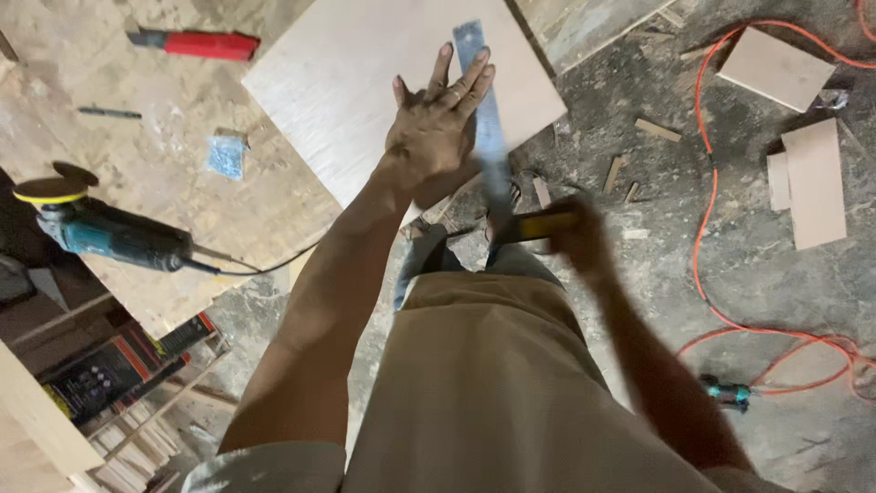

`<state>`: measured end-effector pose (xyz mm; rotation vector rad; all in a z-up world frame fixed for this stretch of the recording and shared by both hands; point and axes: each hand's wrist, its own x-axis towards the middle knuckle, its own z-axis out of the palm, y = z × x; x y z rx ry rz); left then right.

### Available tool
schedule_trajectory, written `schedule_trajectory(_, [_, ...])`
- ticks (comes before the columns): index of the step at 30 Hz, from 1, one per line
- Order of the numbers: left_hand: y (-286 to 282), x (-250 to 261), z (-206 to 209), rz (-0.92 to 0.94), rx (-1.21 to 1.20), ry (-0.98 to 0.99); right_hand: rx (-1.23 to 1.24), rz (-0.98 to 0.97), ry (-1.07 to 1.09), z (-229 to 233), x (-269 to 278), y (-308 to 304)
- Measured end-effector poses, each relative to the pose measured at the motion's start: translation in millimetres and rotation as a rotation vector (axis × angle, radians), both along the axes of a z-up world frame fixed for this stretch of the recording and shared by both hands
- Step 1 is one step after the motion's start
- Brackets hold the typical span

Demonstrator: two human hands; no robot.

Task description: The person sands the edges and surface of a wooden board using a power sander, and checks for squareness using a try square.

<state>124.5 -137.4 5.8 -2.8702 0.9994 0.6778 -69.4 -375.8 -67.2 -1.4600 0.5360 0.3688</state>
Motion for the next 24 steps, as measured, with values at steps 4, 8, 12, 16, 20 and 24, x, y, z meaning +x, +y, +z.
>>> schedule_trajectory(4, [6, 17, 12, -0.063, 0.026, 0.049, -0.079, 0.046, 0.013, 5, -3, 29])
schedule_trajectory(8, [35, 29, -58, -0.34, -0.183, -0.351, -0.106, -0.174, 0.001, -5, 1, -26])
schedule_trajectory(12, [37, 31, -2, -0.307, -0.148, -0.132, -0.331, 0.005, 0.037, 29, 0, 47])
schedule_trajectory(16, [52, 47, -2, -0.542, -0.005, -0.029, -0.248, -0.18, 0.081, -35, -39, 38])
schedule_trajectory(20, [23, 37, 76, -0.503, 0.381, 0.065, -0.365, -0.366, 0.052, 19, -24, 73])
schedule_trajectory(24, [23, 34, 93, -0.422, 0.36, 0.157, -0.428, -0.188, 0.23, 30, -30, 125])
